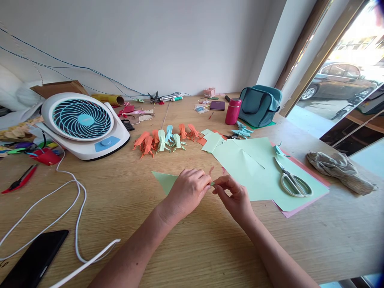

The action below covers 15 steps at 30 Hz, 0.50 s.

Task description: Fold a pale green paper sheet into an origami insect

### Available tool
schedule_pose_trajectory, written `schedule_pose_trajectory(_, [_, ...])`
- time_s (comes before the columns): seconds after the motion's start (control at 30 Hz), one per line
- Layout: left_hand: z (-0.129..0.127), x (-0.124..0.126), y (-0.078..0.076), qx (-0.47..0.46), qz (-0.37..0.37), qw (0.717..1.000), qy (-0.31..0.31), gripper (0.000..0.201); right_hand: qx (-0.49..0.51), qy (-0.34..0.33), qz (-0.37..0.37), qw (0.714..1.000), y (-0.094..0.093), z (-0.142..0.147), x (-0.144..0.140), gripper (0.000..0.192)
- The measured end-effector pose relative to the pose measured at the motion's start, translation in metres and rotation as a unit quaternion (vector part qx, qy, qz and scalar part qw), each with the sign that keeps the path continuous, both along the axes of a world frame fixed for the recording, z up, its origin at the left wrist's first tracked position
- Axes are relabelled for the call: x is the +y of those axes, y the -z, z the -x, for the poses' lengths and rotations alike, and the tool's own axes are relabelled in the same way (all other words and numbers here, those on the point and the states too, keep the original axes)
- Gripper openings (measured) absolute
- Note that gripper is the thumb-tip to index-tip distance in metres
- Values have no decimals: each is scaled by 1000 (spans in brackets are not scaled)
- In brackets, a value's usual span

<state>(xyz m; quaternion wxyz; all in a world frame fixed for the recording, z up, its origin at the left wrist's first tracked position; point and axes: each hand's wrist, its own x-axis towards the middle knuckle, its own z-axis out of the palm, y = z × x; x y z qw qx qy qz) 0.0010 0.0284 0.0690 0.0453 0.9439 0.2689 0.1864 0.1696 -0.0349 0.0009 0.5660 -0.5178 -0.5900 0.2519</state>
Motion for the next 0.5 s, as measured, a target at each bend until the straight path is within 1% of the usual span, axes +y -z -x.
schedule_pose_trajectory(0.13, [0, -1, -1, 35, -10, 999, -2, 7, -62, 6, -19, 998, -2, -1, -1, 9])
schedule_pose_trajectory(0.3, [-1, -1, -2, 72, -19, 997, -8, 5, -82, 5, -10, 997, -3, -2, 0, 7])
schedule_pose_trajectory(0.4, [0, -1, -3, 73, -24, 997, -7, 6, -51, 1, 18, 999, -3, -4, 1, 7])
schedule_pose_trajectory(0.5, [0, -1, -4, 60, -26, 998, -5, 7, 18, -20, 71, 997, 0, -4, 2, 16])
